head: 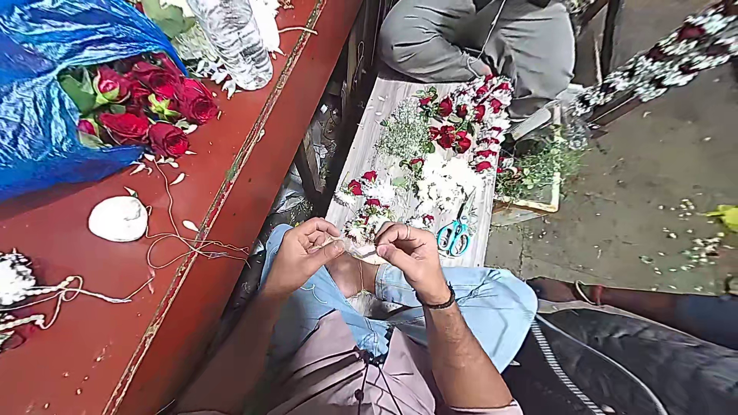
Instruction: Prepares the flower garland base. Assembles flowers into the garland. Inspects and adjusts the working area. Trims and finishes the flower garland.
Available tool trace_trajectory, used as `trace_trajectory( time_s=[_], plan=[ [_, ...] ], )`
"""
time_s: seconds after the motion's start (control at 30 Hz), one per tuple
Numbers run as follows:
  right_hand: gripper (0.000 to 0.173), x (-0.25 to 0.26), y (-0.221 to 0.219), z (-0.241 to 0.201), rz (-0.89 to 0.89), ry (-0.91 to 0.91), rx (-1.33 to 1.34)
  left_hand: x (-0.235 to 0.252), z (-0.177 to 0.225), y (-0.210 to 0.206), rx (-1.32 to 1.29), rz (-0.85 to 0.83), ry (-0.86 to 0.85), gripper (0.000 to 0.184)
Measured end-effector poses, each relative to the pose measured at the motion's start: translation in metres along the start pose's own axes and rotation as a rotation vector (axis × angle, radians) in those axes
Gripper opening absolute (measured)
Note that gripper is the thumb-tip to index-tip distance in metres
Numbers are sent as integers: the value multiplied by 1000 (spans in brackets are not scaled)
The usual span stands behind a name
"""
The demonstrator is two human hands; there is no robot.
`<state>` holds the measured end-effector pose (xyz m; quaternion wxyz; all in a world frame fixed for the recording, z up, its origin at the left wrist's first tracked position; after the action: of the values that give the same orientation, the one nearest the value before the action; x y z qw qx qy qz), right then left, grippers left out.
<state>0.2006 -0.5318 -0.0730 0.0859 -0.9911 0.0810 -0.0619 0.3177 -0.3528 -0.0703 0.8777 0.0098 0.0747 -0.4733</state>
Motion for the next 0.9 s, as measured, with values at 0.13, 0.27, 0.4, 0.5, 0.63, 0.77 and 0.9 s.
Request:
trace_trajectory(
  time_s=[0.13,0.27,0.4,0.5,0.63,0.77,0.9],
  plan=[
    [9,-5,12,7,19,-11,6,-13,16,9,284,-94,54,18],
    [11,-16,-1,26,-52,-20,92,-24,33,5,123,-284,-84,23],
    [12,-24,-20,32,-149,-1,287,-30,42,-8,-127,-346,-145,28],
    [16,-27,-4,37,-61,-31,303,-31,55,-15,-205,-375,-200,26],
    [11,-39,42,36,197,-67,179,-41,82,-16,-231,-461,-266,21],
    [11,-47,28,-32,105,68,141,-50,100,-17,-243,-526,-287,23],
    [23,-54,-28,-142,-126,294,19,-53,105,-19,-211,-515,-304,24]
  ],
)
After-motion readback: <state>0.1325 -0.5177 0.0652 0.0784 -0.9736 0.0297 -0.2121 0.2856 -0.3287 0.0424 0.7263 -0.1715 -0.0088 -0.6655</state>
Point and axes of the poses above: each hand's wrist, its own x-axis towards the middle knuckle, its own y-axis out of the back of the hand, z = x × y, the point moved 7 cm from there along x, towards the middle knuckle, and after that the axes turned 10 degrees about -z, right-handed, at the moved point
